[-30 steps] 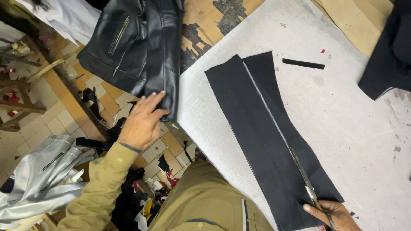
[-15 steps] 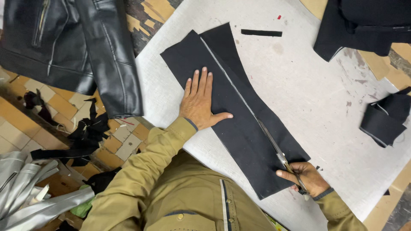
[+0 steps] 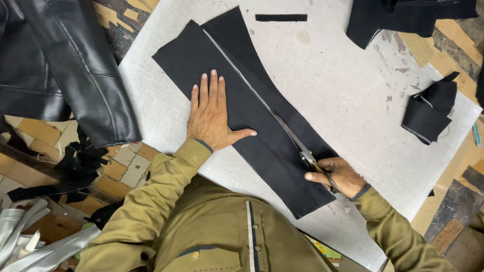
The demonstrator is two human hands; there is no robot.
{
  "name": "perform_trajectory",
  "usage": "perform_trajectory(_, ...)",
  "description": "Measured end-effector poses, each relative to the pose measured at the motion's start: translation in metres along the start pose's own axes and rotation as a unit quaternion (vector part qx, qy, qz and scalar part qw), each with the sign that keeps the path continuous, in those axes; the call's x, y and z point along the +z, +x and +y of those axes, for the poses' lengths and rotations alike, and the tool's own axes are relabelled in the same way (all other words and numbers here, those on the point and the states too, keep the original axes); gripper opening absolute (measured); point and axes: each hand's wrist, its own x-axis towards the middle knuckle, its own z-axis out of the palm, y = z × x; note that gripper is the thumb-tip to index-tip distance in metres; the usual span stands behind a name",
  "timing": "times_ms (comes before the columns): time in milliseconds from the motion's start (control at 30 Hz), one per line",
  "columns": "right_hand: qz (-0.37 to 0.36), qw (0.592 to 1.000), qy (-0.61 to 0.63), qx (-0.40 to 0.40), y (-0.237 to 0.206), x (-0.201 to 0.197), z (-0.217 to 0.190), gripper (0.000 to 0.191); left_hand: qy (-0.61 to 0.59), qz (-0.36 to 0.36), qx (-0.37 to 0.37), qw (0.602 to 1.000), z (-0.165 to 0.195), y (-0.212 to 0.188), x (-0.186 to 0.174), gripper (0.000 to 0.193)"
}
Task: The person cuts black fabric pieces using shears on a white work surface. They align a cardboard template on the fabric, trace or mark lines, and cut along the marked edges to produce shaped fabric pieces. A black leather jacket is visible on the table, and another person briefly handles the jacket.
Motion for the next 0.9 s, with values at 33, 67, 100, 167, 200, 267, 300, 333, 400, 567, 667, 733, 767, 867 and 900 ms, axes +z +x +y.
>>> perform_trajectory(33,-0.004,1.0,0.009,0.007,-0.001,0.0,-0.002,0.039,0.0,-0.002,0.0,1.0,0.0,0.0,0.0,0.15)
perform_trajectory(67,-0.009,1.0,0.017,0.014,-0.002,0.001,-0.003,0.036,0.002,-0.004,0.0,1.0,-0.001,0.0,0.001,0.151)
perform_trajectory(100,-0.014,0.999,0.026,0.02,-0.003,0.001,-0.004,0.034,0.003,-0.005,-0.001,1.0,-0.001,0.001,0.001,0.151)
perform_trajectory(167,-0.009,0.998,0.053,0.021,-0.003,0.001,-0.004,0.031,0.007,-0.014,-0.007,1.0,-0.001,0.002,0.002,0.152)
perform_trajectory(200,-0.007,0.997,0.067,0.021,-0.003,0.002,-0.004,0.03,0.009,-0.019,-0.01,1.0,-0.002,0.002,0.002,0.152)
perform_trajectory(267,-0.016,0.996,0.081,0.034,0.0,0.003,-0.002,0.027,0.012,-0.021,-0.009,1.0,-0.002,0.003,0.002,0.153)
perform_trajectory(300,-0.02,0.995,0.088,0.04,0.001,0.004,0.0,0.025,0.013,-0.021,-0.008,1.0,-0.002,0.003,0.002,0.153)
perform_trajectory(333,-0.019,0.995,0.092,0.035,0.001,0.004,0.001,0.026,0.012,-0.021,-0.008,1.0,-0.002,0.003,0.002,0.153)
perform_trajectory(400,-0.016,0.994,0.103,0.024,0.002,0.005,0.001,0.026,0.01,-0.021,-0.008,1.0,-0.002,0.003,0.002,0.152)
perform_trajectory(567,-0.018,0.999,0.032,0.037,0.002,0.003,-0.015,0.035,0.013,-0.029,-0.009,0.999,-0.004,0.003,-0.001,0.152)
perform_trajectory(667,-0.011,1.0,0.027,0.012,0.008,0.005,-0.034,0.039,0.006,-0.027,-0.013,1.0,-0.005,0.002,-0.004,0.152)
perform_trajectory(733,-0.001,1.0,0.028,-0.002,0.014,0.008,-0.045,0.04,0.001,-0.027,-0.011,1.0,-0.005,0.001,-0.005,0.152)
perform_trajectory(767,0.001,1.0,0.02,-0.008,0.018,0.008,-0.05,0.04,0.0,-0.024,-0.009,1.0,-0.005,0.001,-0.006,0.151)
perform_trajectory(867,0.018,1.0,0.016,0.008,0.023,0.009,-0.058,0.035,-0.006,-0.025,-0.01,1.0,-0.006,0.001,-0.007,0.151)
perform_trajectory(900,0.026,0.999,0.018,0.02,0.023,0.009,-0.059,0.033,-0.009,-0.027,-0.012,1.0,-0.006,0.001,-0.008,0.151)
